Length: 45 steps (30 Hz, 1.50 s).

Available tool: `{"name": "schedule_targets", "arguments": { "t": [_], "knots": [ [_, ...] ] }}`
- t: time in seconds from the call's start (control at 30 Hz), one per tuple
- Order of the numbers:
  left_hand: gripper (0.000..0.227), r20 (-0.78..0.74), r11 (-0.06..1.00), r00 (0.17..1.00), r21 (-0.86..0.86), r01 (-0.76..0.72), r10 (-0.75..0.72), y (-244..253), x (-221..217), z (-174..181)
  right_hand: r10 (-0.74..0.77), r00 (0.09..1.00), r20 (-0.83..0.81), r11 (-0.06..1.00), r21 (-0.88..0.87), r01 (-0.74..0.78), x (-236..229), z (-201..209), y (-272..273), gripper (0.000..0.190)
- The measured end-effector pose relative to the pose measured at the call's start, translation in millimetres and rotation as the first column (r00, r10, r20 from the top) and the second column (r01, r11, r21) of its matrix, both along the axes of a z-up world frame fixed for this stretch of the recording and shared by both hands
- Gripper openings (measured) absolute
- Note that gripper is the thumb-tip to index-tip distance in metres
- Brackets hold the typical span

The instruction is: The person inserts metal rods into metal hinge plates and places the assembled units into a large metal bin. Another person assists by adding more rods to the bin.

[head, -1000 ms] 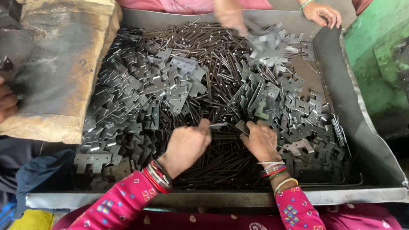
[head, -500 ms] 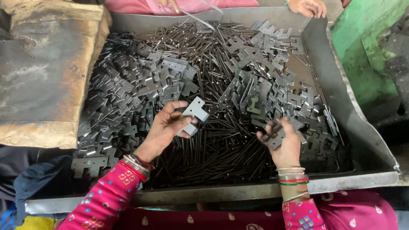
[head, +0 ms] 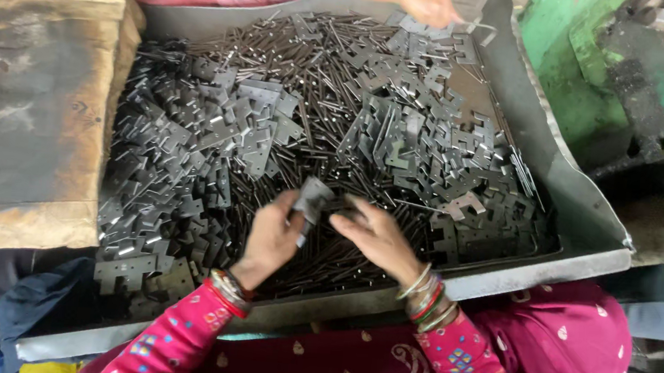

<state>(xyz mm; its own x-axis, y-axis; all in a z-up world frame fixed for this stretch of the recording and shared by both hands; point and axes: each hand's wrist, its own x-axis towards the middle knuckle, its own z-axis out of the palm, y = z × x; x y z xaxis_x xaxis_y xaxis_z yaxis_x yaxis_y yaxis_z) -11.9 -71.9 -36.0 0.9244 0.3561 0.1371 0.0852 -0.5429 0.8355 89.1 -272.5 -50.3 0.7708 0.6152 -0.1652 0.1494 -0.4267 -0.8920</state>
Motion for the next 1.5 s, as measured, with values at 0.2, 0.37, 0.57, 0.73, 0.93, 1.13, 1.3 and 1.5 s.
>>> {"name": "schedule_targets", "arguments": {
  "t": [0.2, 0.37, 0.57, 0.73, 0.93, 1.13, 1.3, 1.5],
  "knots": [
    [0.032, 0.133, 0.597, 0.915, 0.72, -0.353, 0.38, 128, -23, 41, 0.242, 0.744, 0.623, 0.755, -0.603, 0.259, 92, -23, -39, 0.047],
    [0.021, 0.384, -0.006, 0.677, 0.872, -0.49, 0.628, 259, -87, 34, 0.147, 0.82, 0.553, 0.805, -0.549, 0.226, 108, -42, -55, 0.027],
    [0.049, 0.457, -0.092, 0.578, 0.83, -0.55, 0.676, 289, -113, 20, -0.133, 0.929, 0.345, 0.991, 0.077, 0.113, 84, -28, -47, 0.027],
    [0.05, 0.229, 0.198, 0.851, 0.914, -0.355, 0.472, 197, -45, 23, -0.192, 0.978, 0.076, 0.874, 0.466, 0.135, 68, -22, -40, 0.016],
    [0.049, 0.022, 0.378, 0.974, 0.92, -0.108, 0.226, 95, 55, -14, -0.29, 0.954, -0.073, 0.814, 0.505, 0.287, 66, -12, -48, 0.015],
    [0.056, 0.007, 0.443, 0.958, 0.886, -0.139, 0.287, 91, 74, -30, -0.337, 0.937, -0.093, 0.823, 0.454, 0.341, 70, -11, -43, 0.016],
    [0.064, -0.101, 0.504, 0.939, 0.86, -0.084, 0.329, 85, 77, -34, -0.231, 0.96, -0.161, 0.833, 0.476, 0.28, 67, -12, -43, 0.017],
    [0.072, -0.262, 0.542, 0.895, 0.84, 0.027, 0.362, 75, 78, -35, -0.089, 0.973, -0.214, 0.791, 0.578, 0.2, 63, 2, -44, 0.023]
  ]
}}
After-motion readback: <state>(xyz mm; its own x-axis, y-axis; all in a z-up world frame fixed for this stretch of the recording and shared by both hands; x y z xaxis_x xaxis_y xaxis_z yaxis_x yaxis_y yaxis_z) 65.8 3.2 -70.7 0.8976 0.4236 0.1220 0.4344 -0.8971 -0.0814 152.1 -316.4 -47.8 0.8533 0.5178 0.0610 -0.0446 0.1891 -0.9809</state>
